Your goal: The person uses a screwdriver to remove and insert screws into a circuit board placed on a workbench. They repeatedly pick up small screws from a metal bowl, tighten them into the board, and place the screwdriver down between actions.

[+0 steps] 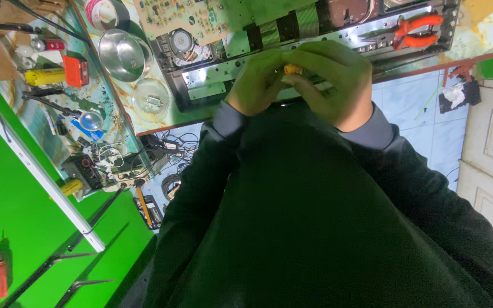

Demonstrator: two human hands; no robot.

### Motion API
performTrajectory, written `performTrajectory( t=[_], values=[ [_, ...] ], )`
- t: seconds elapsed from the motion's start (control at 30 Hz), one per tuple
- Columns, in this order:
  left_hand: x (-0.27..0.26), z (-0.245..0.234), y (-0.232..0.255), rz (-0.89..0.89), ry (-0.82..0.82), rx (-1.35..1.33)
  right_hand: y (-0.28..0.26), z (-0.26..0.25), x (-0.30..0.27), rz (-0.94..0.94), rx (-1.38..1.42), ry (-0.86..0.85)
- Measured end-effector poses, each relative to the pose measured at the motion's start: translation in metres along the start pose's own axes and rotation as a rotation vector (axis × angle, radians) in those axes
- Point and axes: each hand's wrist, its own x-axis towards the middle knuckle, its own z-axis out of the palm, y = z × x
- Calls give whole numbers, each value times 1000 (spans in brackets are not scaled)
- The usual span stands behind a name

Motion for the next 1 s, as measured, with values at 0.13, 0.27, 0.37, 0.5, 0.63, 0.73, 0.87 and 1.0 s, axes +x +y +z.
performTrajectory(
  t=[0.13, 0.27, 0.37, 0.5, 0.63, 0.73, 0.87, 1.0],
  values=[
    [3, -8, -2, 134, 23, 24, -2, 8, -4, -8, 1, 29],
    [-2, -19, -3, 40, -59, -58, -4, 29, -14, 88, 11, 114],
    [1, -20, -13, 90, -92, -59, 8, 41, -12, 79, 19, 165],
    [3, -32, -28, 263, -128, 69, 9, 42, -15, -106, -85, 215],
    [15, -39, -14, 184, -242, -14, 17, 49, -15, -58, 57, 295],
    [15, -52, 7, 7, -271, -200, 26, 49, -16, -55, 63, 301],
    [8, -45, 8, 75, -174, -73, 32, 43, -19, -96, 63, 210],
    [1, -29, -5, 266, 19, 253, 41, 26, -6, -196, 91, 25]
  ],
)
